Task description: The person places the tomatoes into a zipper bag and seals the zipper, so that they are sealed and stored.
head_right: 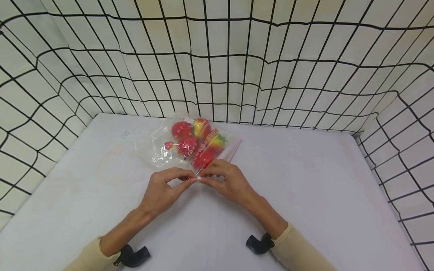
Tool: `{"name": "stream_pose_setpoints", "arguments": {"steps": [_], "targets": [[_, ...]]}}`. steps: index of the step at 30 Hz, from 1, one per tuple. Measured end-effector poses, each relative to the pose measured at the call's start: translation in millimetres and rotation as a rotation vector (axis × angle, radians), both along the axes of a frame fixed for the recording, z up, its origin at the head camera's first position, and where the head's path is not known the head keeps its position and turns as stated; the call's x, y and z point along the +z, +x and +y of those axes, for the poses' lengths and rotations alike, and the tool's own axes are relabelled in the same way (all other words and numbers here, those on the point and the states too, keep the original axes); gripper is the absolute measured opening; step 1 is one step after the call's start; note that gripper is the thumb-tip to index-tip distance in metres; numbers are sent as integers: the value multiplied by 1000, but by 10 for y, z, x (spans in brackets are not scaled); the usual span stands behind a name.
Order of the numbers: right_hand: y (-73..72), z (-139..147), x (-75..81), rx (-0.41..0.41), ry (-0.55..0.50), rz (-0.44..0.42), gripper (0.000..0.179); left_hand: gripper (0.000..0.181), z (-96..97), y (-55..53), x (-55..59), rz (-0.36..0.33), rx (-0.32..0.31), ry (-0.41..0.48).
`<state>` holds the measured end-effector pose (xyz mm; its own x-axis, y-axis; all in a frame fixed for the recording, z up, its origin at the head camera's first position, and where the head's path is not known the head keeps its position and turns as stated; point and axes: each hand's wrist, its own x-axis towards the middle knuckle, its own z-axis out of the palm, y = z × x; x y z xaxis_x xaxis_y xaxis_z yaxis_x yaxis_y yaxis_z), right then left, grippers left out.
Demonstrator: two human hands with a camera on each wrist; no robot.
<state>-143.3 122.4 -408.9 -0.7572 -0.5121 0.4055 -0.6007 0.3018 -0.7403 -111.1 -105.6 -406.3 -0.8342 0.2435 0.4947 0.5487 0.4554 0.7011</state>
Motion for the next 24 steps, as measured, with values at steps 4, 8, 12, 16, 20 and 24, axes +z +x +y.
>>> {"name": "stream_pose_setpoints", "arguments": {"steps": [4, 8, 12, 16, 20, 24], "targets": [[-16, 10, -2, 13, 12, 14, 23, 17, -4, 1, -2, -6, 1, 0], [-26, 28, -1, 7, 22, 5, 24, 17, 3, 0, 5, -10, -7, 4], [-35, 36, 5, 2, 31, -10, 25, 17, 11, 0, 16, -13, -12, 8], [-44, 58, 1, -3, 50, -3, 25, 17, 15, -4, 15, -10, -22, 15], [-58, 95, -14, -21, 73, 5, 25, 17, 13, -7, 17, -14, -36, 32], [-76, 115, -28, -34, 84, 1, 26, 16, 3, -7, 17, -20, -42, 37]]}}
